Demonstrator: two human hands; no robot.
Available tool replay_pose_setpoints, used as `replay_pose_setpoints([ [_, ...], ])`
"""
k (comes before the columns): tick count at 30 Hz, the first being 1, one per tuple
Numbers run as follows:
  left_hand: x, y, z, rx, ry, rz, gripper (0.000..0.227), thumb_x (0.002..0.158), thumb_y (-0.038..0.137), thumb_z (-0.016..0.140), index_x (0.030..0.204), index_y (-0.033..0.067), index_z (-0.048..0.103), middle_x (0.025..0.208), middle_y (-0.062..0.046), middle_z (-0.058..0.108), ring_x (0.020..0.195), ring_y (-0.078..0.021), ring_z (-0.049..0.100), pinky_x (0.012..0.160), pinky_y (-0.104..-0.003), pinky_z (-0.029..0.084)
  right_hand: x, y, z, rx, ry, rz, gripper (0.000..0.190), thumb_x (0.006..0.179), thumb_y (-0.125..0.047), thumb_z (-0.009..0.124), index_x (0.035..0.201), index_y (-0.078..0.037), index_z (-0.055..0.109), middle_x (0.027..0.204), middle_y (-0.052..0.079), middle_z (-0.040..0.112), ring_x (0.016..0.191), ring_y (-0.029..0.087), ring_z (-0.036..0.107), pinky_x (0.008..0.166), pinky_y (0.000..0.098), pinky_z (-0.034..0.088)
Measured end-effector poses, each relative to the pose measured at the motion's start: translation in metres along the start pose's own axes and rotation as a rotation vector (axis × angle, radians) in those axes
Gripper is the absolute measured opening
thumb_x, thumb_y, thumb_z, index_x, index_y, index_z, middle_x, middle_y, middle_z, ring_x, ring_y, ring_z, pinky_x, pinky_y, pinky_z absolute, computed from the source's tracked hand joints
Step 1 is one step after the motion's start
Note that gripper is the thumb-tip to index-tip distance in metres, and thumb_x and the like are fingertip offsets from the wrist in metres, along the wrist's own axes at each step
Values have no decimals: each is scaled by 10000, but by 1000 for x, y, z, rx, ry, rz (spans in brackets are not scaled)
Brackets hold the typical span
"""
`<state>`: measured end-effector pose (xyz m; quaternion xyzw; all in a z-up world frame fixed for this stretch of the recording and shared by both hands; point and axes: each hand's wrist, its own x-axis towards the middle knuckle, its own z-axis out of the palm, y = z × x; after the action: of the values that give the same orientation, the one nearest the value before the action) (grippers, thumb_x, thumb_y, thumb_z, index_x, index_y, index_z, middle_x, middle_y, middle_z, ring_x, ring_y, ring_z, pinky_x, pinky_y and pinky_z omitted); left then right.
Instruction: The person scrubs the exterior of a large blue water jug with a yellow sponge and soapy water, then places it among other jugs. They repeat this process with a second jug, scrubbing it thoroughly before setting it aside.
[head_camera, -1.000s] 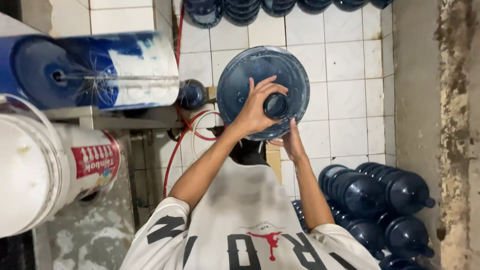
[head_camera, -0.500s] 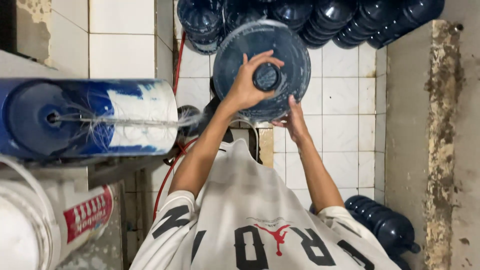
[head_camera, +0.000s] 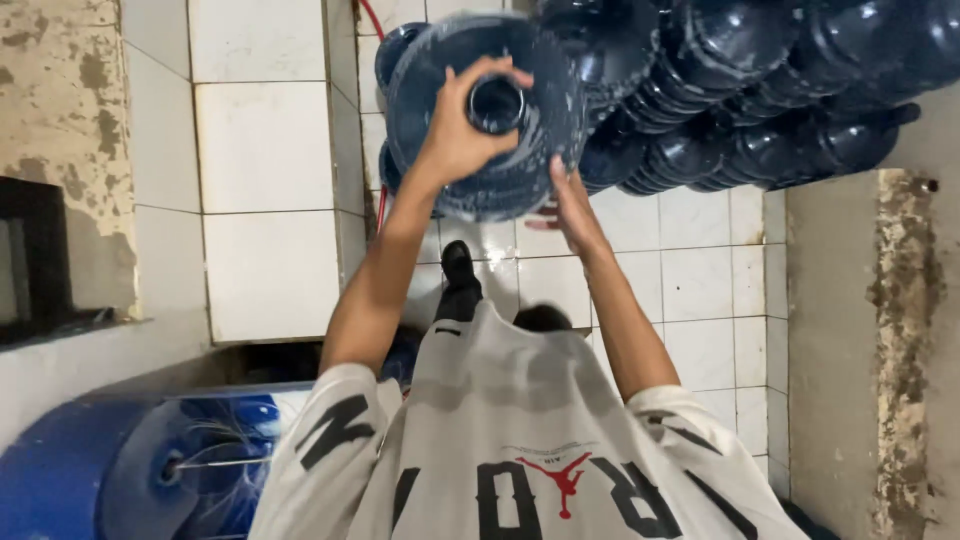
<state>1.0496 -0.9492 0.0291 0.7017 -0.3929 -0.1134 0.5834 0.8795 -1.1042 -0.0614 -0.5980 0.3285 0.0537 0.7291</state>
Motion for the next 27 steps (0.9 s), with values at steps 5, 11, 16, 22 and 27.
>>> replay_pose_setpoints([
  [5,80,-73,-22,58,53,46,553,697,37,859,1212,114,674,1228,-15,758,1385,-310,560,1200,-692,14,102,-39,14,21,59,2,1007,877,-725,523,1616,-173,120,1479,227,513,1069,434,717,744,493,665],
  [11,132,-149,-25,12,161,-84,499,660,24,853,1122,85,674,1150,-49,770,1152,-217,714,1123,-447,394,198,-46,25,-106,100,45,1068,897,-488,689,1596,-190,-62,1541,198,410,1253,372,607,809,482,667],
  [16,146,-201,-20,41,211,-214,472,677,12,868,1112,51,689,1085,-80,768,1067,-186,740,939,-295,554,252,-13,18,-83,69,125,1136,882,-466,678,1592,-197,-167,1611,179,299,1360,364,514,965,496,571],
  [22,125,-248,-2,-34,247,-218,495,684,-5,842,1147,45,674,1145,-109,744,1105,-213,712,965,-325,543,286,46,3,-410,33,-99,1139,952,-422,736,1620,-57,-112,1679,270,159,1546,379,235,1250,405,226],
  [27,110,-268,15,159,197,-135,584,672,22,916,1200,38,665,1206,-170,733,1284,-359,599,1070,-418,479,287,70,-4,-378,8,-163,1178,903,-355,767,1611,-38,-120,1654,293,195,1525,385,270,1228,414,264],
])
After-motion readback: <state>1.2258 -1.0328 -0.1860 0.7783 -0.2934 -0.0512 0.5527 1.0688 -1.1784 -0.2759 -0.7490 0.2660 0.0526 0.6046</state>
